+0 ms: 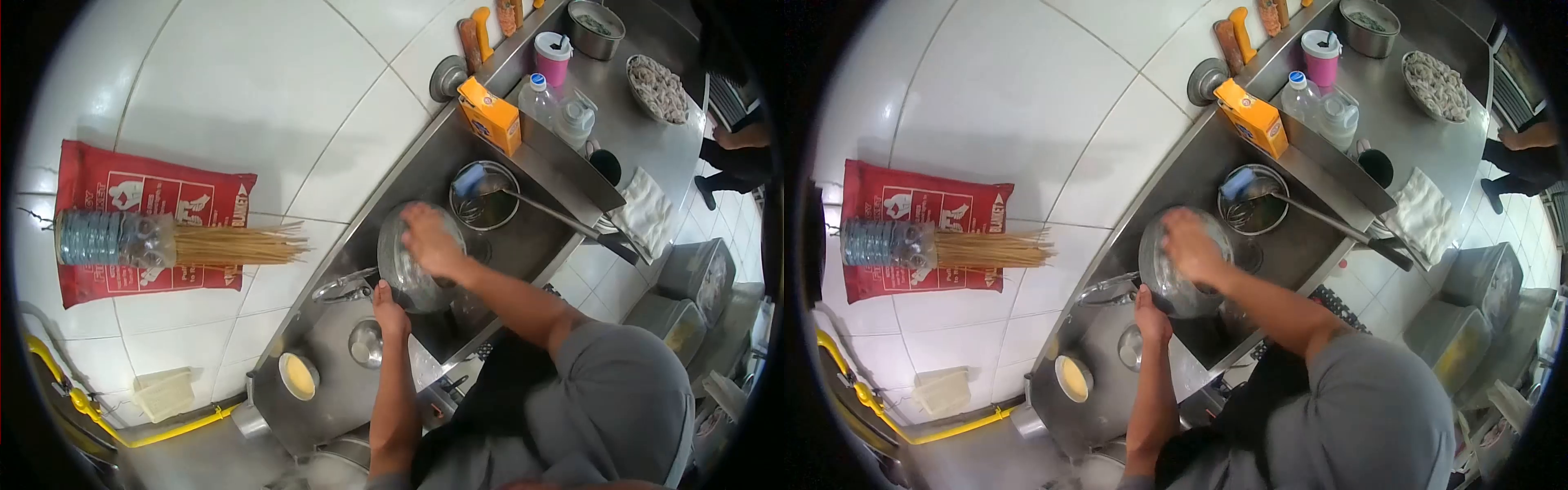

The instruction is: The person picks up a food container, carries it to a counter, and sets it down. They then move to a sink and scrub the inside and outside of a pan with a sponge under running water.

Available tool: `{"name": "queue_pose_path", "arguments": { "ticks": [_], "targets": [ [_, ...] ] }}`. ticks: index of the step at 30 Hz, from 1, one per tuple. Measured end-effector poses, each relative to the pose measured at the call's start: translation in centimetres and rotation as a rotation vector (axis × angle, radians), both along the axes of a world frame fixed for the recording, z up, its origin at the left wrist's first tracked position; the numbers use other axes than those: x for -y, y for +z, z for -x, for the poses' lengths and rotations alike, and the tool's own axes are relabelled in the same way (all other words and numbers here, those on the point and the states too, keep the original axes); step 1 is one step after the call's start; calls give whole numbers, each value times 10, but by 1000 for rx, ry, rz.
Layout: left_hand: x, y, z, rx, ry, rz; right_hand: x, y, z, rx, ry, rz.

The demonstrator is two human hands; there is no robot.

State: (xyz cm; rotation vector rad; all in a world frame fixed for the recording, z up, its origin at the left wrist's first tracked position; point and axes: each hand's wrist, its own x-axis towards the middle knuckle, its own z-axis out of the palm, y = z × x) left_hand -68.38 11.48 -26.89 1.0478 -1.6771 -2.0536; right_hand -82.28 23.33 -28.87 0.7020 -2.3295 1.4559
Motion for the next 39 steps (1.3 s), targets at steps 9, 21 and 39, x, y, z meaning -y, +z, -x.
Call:
{"name": "queue_pose_path", "arguments": {
  "ticks": [9, 21, 39],
  "targets": [
    [9, 43, 81, 512, -165, 1031, -1, -56, 72, 899, 292, -27],
    [4, 68, 56, 400, -254, 1007, -46, -108, 17, 1500, 214, 498],
    [-55, 129, -35, 334, -225, 888, -95, 21, 3, 1016, 611, 472]
  ]
}}
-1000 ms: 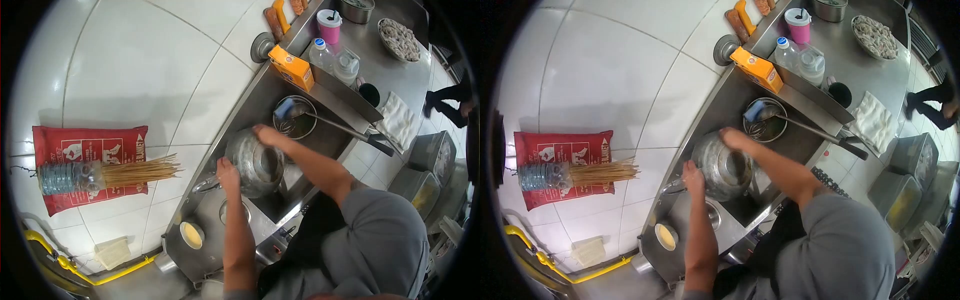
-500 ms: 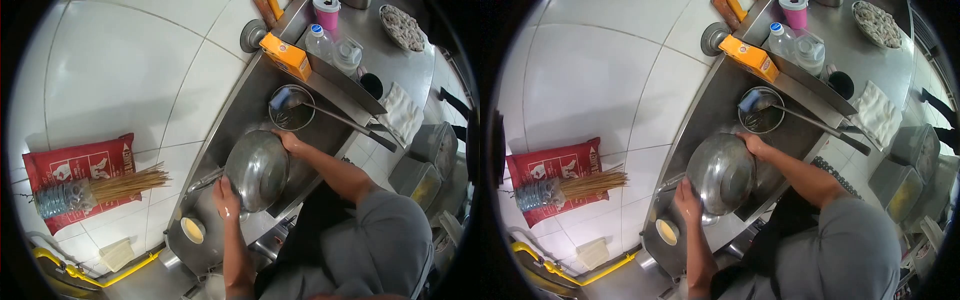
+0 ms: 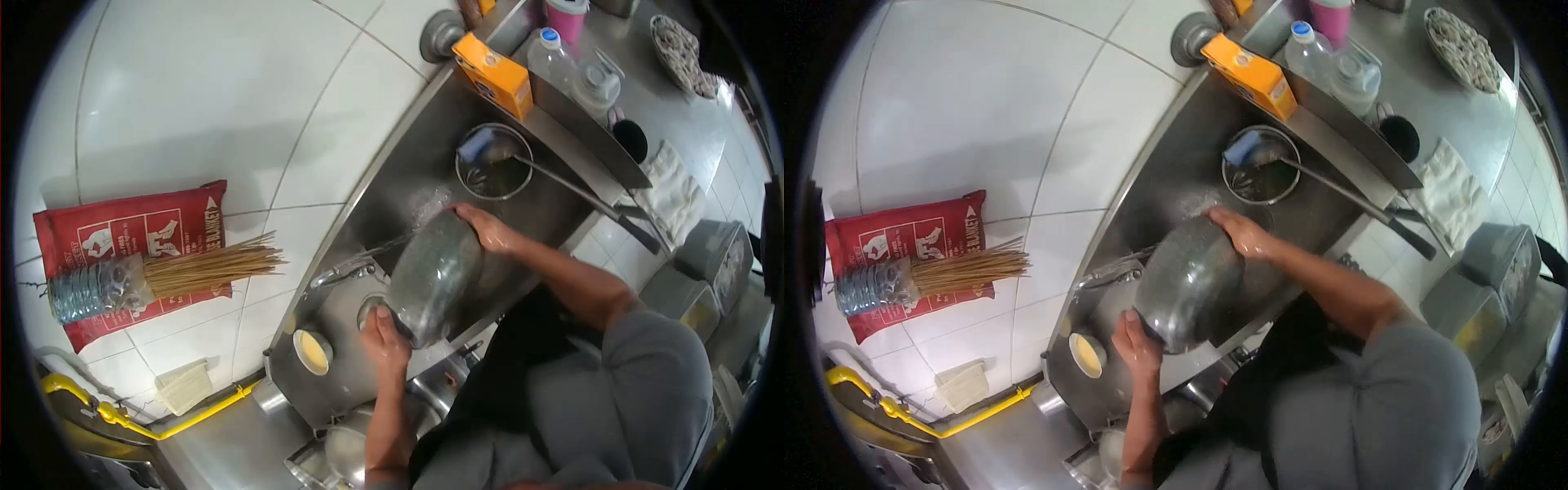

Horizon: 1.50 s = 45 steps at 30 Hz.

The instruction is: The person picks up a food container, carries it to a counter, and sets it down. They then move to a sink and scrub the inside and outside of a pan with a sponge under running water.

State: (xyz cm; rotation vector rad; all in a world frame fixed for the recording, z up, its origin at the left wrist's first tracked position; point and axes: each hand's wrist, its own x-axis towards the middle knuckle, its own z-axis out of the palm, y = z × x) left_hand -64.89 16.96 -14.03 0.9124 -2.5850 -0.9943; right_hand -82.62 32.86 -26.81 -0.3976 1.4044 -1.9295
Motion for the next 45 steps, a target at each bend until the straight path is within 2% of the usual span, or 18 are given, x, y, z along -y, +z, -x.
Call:
{"name": "queue_pose_path", "arguments": {
  "ticks": [1, 5, 8, 10, 12, 14, 17, 18, 21, 23, 26, 29, 31, 33, 36, 42, 44, 45],
  "targets": [
    [-3, -5, 8, -26, 0, 2, 3, 0, 3, -17, -69, 62],
    [-15, -14, -5, -32, 20, 41, 0, 75, -18, -1121, -108, -390],
    [-26, -13, -3, -51, 16, 46, -1, 83, -22, -1116, -41, -414],
    [-31, -16, -8, -44, 57, 22, -14, 69, 0, -334, 37, -289],
    [-41, -7, -8, -33, 2, 100, -14, 58, 0, -171, 11, -261],
    [-46, -9, -4, -58, -35, 127, -8, 50, -11, -644, -120, -324],
    [-48, -17, -1, -181, -11, 13, 2, 115, -44, -1220, -65, -582],
    [-47, -20, 0, -216, -11, 31, 3, 112, -41, -1196, -96, -519],
    [-45, -23, 1, -253, 20, 41, -4, 81, 1, -650, -16, -335],
    [-49, -18, 6, -171, 42, -17, -3, 84, -4, -891, -34, -450],
    [-47, -28, 14, -340, 24, -147, 13, 122, -61, -1291, -90, -626],
    [-42, -30, 10, -229, 85, -18, 13, 104, -36, -1193, -131, -527],
    [-44, -31, 11, -245, 75, 25, 10, 88, 1, -719, -27, -457],
    [-43, -31, 15, -258, 58, 12, 17, 91, -24, -1116, -138, -636],
    [-38, -30, 6, -282, 61, -7, 17, 126, -59, -1327, -138, -619],
    [-23, -18, -17, -208, 116, 57, 15, 23, 7, 167, -55, -155],
    [-21, -9, -14, -197, 118, 17, 18, 12, -10, -146, -107, -204],
    [-20, -6, -16, -181, 120, -4, 16, 49, -20, -360, -135, -290]
  ]
}}
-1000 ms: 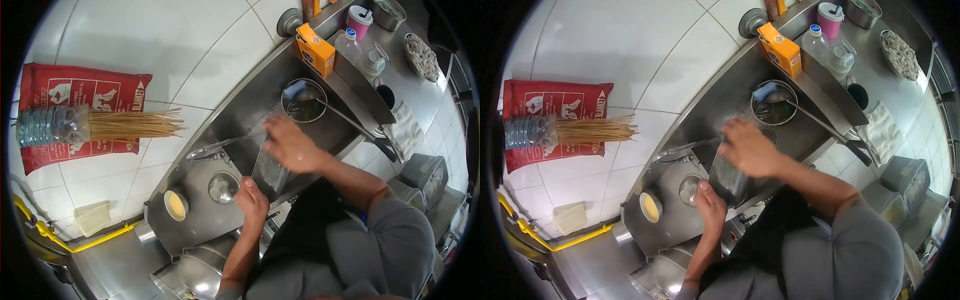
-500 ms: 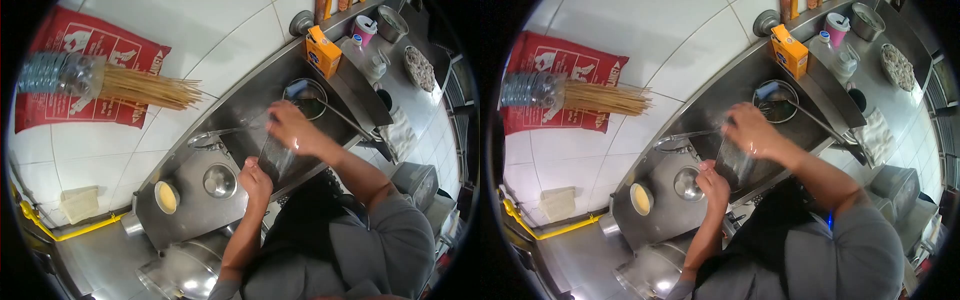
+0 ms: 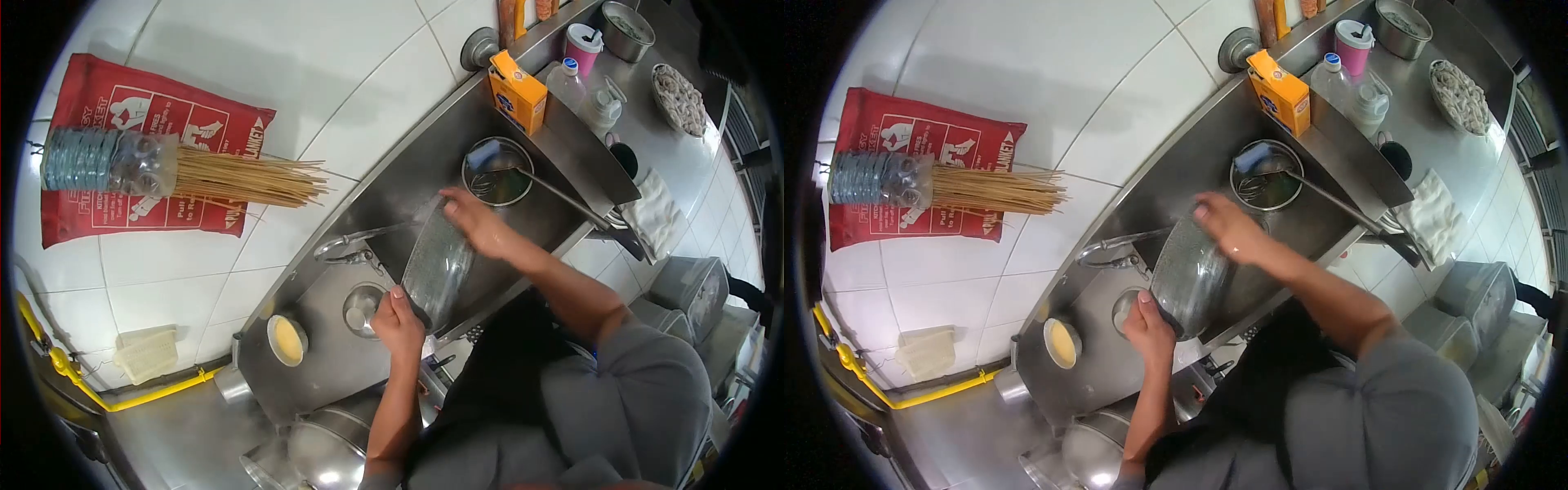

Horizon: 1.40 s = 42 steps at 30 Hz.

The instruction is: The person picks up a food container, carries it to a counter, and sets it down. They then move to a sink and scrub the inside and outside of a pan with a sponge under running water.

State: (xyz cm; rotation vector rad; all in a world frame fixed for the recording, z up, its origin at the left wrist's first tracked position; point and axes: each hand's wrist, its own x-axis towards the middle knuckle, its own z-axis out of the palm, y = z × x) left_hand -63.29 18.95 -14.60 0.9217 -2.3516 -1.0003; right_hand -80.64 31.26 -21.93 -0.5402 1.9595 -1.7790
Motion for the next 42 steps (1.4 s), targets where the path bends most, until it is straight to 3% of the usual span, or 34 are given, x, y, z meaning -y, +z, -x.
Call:
{"name": "queue_pose_path", "arguments": {
  "ticks": [2, 5, 7, 9, 10, 13, 14, 17, 20, 21, 24, 25, 28, 30, 32, 33, 35, 37, 40, 41, 42],
  "targets": [
    [-2, -1, 1, -2, 14, -25, 3, 54, -29, -875, 29, -319],
    [8, -17, 0, -68, -13, -79, 1, 57, -31, -870, 76, -173],
    [25, -21, -22, -58, -36, -94, -1, 11, -7, -15, 36, 59],
    [34, -10, -40, -3, -75, -101, 3, -47, 6, 898, 223, 494],
    [40, -5, -36, 25, -107, -103, 9, -66, 3, 760, 124, 440],
    [17, 36, 3, 234, -64, 354, 36, -69, -17, 419, -42, 336],
    [9, 41, 22, 290, -30, 510, 37, -41, -24, 201, -71, 234],
    [7, 48, 41, 437, 6, 419, 34, 36, -40, -578, -48, -28],
    [17, 50, 46, 442, 29, 326, 32, 33, -42, -594, -8, 141],
    [20, 52, 46, 428, 35, 302, 39, 3, -42, -473, -147, 190],
    [31, 45, 44, 324, -1, 424, 72, -103, -45, 545, -124, 587],
    [31, 42, 50, 304, -20, 443, 61, -78, -47, 280, -232, 400],
    [29, 36, 52, 326, -44, 463, 34, 18, -49, -461, -158, 33],
    [26, 40, 63, 367, -48, 439, 37, 14, -50, -355, -179, 114],
    [24, 41, 70, 347, -44, 441, 49, -38, -42, -128, -293, 256],
    [24, 42, 68, 352, -44, 444, 52, -47, -27, 215, -277, 334],
    [28, 42, 71, 361, -39, 452, 60, -47, -43, -49, -327, 176],
    [28, 42, 70, 374, -39, 454, 49, 0, -42, -346, -273, 51],
    [26, 43, 74, 373, -47, 463, 46, -17, -42, -409, -256, 148],
    [28, 43, 72, 379, -39, 478, 51, -46, -39, -29, -264, 270],
    [29, 42, 72, 381, -32, 489, 59, -58, -42, 71, -289, 256]
  ]
}}
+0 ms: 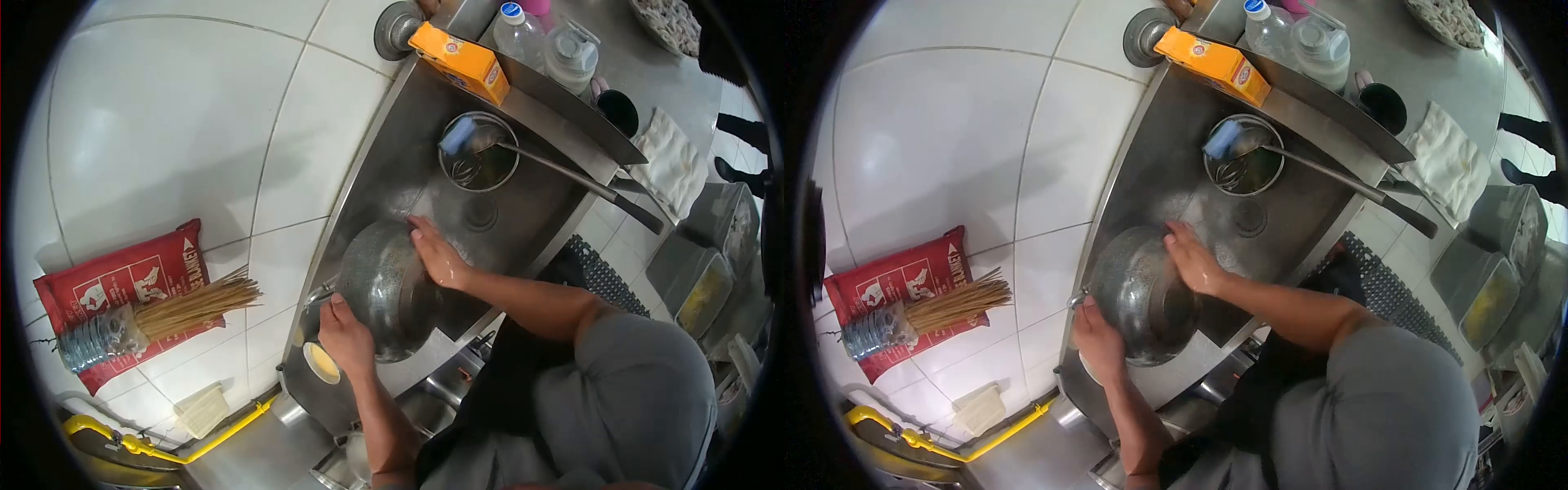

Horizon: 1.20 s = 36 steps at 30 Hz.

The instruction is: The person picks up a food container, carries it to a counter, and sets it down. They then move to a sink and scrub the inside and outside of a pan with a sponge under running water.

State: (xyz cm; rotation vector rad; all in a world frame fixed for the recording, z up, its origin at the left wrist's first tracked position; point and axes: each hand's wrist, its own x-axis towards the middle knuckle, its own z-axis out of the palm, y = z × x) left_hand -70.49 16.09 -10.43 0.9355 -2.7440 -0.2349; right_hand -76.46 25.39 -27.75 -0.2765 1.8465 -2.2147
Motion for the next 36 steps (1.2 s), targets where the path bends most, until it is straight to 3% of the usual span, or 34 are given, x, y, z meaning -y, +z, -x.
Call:
{"name": "queue_pose_path", "arguments": {
  "ticks": [2, 3, 5, 7, 10, 11, 14, 15, 19, 22, 23, 26, 28, 30, 31, 34, 35, 36],
  "targets": [
    [1, 0, 3, -7, 14, -6, 10, -11, -8, 212, -34, -3],
    [1, -1, 4, -7, 23, -5, 5, 13, -11, -63, -32, -179],
    [-1, 1, 4, 4, 8, -22, -3, 59, -13, -275, 17, -210],
    [-3, 2, 8, 0, 8, -38, -4, 51, -4, -425, 59, -175],
    [-1, 4, 4, 14, 36, -21, 11, -18, 9, 91, 65, 71],
    [2, 2, 4, 12, 30, 1, 13, -8, 4, 96, 23, -37],
    [5, 1, 7, 80, 66, -64, 1, 68, -17, -433, 19, -293],
    [5, 3, 7, 117, 87, -105, -4, 78, -15, -450, 18, -224],
    [-7, 10, 9, 116, 156, -92, 21, -23, 17, 129, 17, 47],
    [-3, 2, 13, 56, 119, -81, 16, 28, 4, -251, -74, -195],
    [4, -2, 10, 23, 67, -73, 1, 71, 2, -436, 36, -283],
    [4, -2, 9, 18, 43, -47, -3, 59, 12, -477, 15, -131],
    [5, 0, 5, 19, 55, -20, 15, 8, 16, -336, 24, -168],
    [10, -10, 6, -14, 31, 4, 14, 8, 24, 35, 60, -98],
    [8, -10, 9, -27, 10, -15, 2, 44, 20, -184, 75, -212],
    [6, -3, 10, -21, -9, -44, -5, 81, 9, -528, 176, -245],
    [5, -3, 11, -17, 5, -52, -3, 60, 20, -544, 143, -248],
    [4, -2, 10, -14, 24, -58, 4, 33, 29, -339, 152, -176]
  ]
}}
